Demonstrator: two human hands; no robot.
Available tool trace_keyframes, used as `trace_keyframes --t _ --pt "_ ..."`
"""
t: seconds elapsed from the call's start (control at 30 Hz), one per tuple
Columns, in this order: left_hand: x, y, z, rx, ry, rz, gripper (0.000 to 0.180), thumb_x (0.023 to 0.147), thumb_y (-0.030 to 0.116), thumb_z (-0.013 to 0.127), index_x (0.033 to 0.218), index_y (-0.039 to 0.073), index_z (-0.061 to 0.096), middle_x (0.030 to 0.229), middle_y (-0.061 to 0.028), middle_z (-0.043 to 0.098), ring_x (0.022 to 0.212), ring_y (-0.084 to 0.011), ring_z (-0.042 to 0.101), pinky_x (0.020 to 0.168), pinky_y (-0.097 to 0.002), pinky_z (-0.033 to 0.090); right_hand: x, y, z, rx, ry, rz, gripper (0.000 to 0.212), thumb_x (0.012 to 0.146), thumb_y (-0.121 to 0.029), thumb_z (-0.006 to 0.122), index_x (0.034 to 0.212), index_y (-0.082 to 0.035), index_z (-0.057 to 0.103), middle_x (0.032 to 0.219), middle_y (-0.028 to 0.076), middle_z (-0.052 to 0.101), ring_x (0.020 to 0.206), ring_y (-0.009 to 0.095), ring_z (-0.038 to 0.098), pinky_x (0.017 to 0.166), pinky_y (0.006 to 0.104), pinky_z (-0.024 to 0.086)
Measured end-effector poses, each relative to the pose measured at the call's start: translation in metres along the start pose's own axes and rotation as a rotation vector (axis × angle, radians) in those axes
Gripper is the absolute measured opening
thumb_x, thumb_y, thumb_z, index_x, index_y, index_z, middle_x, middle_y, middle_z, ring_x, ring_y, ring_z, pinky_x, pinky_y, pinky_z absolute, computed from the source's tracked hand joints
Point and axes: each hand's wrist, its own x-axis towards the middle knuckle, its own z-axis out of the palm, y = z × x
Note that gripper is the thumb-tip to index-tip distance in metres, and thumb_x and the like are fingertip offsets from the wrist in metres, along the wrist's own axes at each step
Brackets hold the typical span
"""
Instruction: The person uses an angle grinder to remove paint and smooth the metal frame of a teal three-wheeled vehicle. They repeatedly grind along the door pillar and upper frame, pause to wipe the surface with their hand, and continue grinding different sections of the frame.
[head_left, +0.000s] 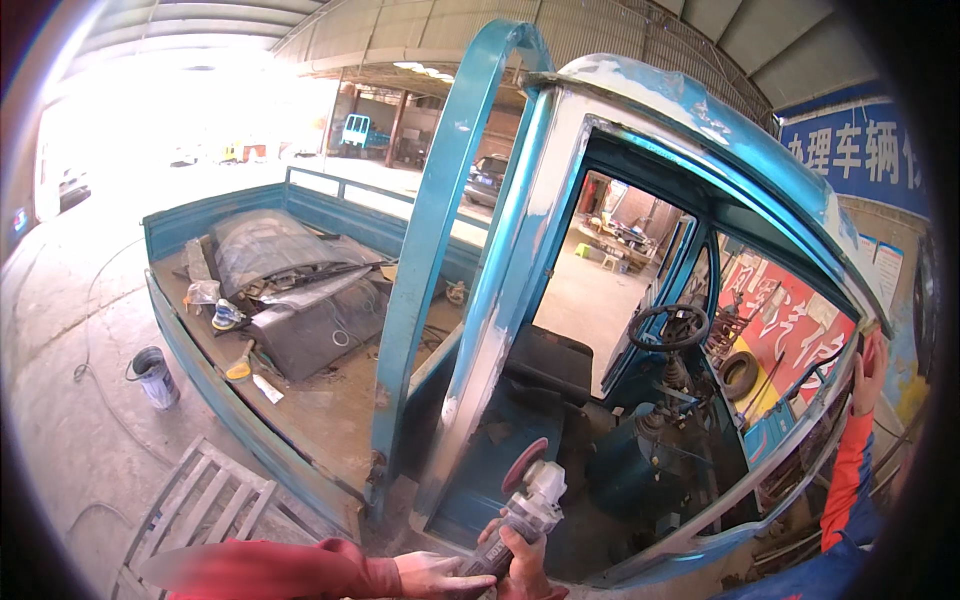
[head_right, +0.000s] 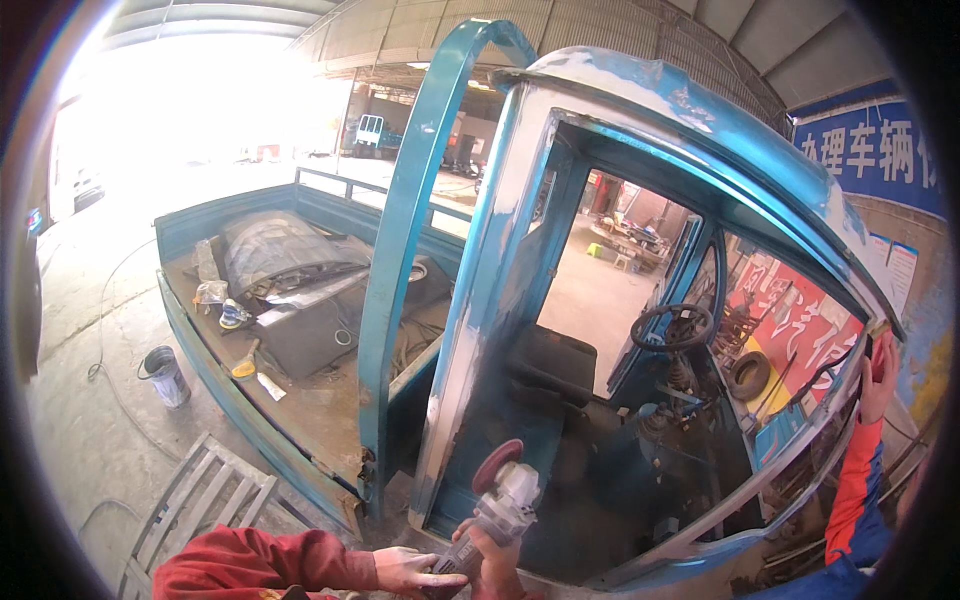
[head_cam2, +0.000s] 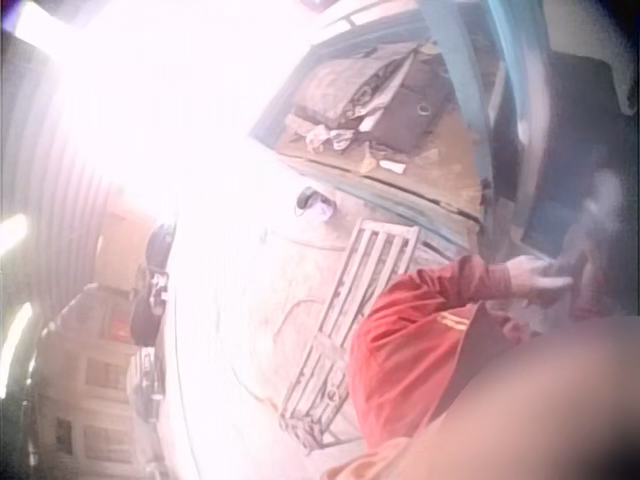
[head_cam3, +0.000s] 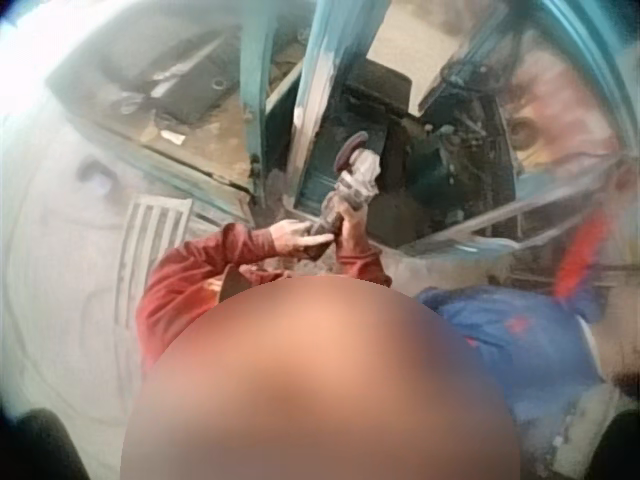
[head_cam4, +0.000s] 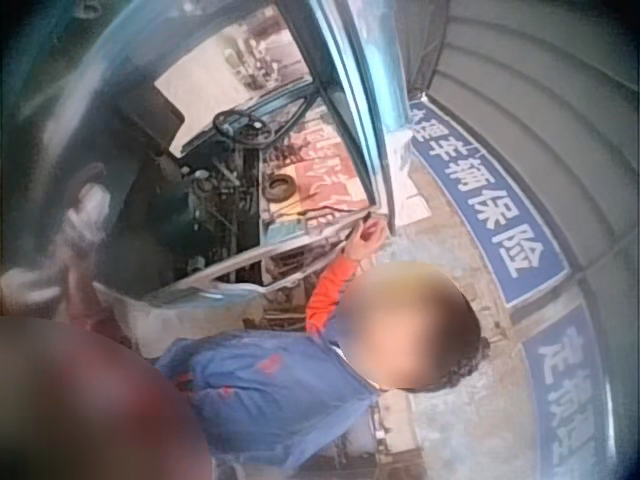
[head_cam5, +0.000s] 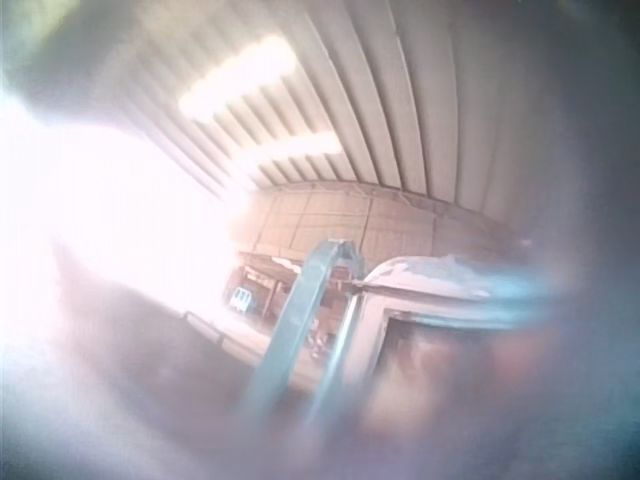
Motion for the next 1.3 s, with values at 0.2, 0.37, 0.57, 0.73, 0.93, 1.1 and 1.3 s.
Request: trace_keyframes --t 0.2,0.37,0.57,0.73,0.93,1.1,1.3 --pt "-0.004 -0.004 -0.047 -0.095 -0.256 -0.065 0.07 0.093 0.021 0.057 0.155 0.025 0.023 0.11 -0.0214 0.054 0.086 -0.0372 0.06 0.074 -0.0392 0.054 0.008 -0.016 0.048 -0.049 -0.145 -0.097 0.043 0.082 -0.016 0.07 0.115 0.0 0.049 0.083 0.014 0.065 0.073 0.022 0.064 0.068 0.0323 0.051" --pt "-0.021 -0.004 -0.07 -0.094 -0.121 -0.141 0.058 0.088 0.01 0.057 0.143 0.022 0.042 0.131 -0.0185 0.047 0.093 -0.0347 0.059 0.081 -0.0372 0.056 0.024 -0.012 0.087 -0.142 -0.248 -0.153 0.045 0.08 -0.019 0.073 0.114 -0.001 0.05 0.083 0.012 0.066 0.074 0.022 0.065 0.069 0.0318 0.052" --pt "-0.042 -0.013 -0.087 -0.189 0.086 -0.117 0.087 0.08 0.047 0.075 0.152 0.027 0.031 0.1 -0.0243 0.049 0.069 -0.0367 0.059 0.059 -0.0408 0.051 0.03 0.004 0.118 -0.153 -0.222 -0.068 0.049 0.077 -0.022 0.077 0.113 0.001 0.052 0.086 0.011 0.067 0.075 0.022 0.066 0.071 0.0315 0.052" --pt "-0.054 -0.032 -0.102 -0.17 0.002 -0.096 0.075 0.082 0.014 0.067 0.148 0.029 0.036 0.112 -0.0214 0.053 0.081 -0.0366 0.062 0.069 -0.0385 0.055 0.041 0.014 0.129 -0.148 -0.217 -0.031 0.049 0.078 -0.02 0.076 0.115 0.001 0.052 0.086 0.012 0.066 0.075 0.022 0.066 0.071 0.0322 0.052" --pt "-0.049 -0.053 -0.109 -0.245 -0.05 -0.059 0.07 0.085 0.009 0.062 0.147 0.031 0.038 0.116 -0.0202 0.053 0.087 -0.0354 0.064 0.073 -0.0379 0.055 0.055 0.014 0.132 -0.139 -0.242 -0.054 0.046 0.078 -0.016 0.073 0.116 0.001 0.052 0.088 0.012 0.065 0.077 0.022 0.066 0.073 0.0336 0.053" --pt "-0.034 -0.062 -0.104 -0.319 0.001 -0.055 0.064 0.089 0.004 0.058 0.144 0.031 0.042 0.12 -0.0191 0.051 0.098 -0.0349 0.061 0.083 -0.0368 0.052 0.07 0.003 0.131 -0.157 -0.259 -0.037 0.045 0.077 -0.012 0.074 0.115 0.0 0.053 0.089 0.011 0.065 0.078 0.021 0.066 0.073 0.0343 0.055" --pt "0.008 -0.063 -0.115 -1.154 -0.102 -0.857 0.048 0.091 0.031 0.071 0.127 0.005 0.054 0.111 -0.0057 0.063 0.1 -0.016 0.061 0.088 -0.0323 0.048 0.09 -0.023 0.137 -0.088 -0.343 -0.087 0.035 0.076 -0.002 0.075 0.108 0.002 0.061 0.088 0.008 0.067 0.078 0.016 0.066 0.07 0.0296 0.054"
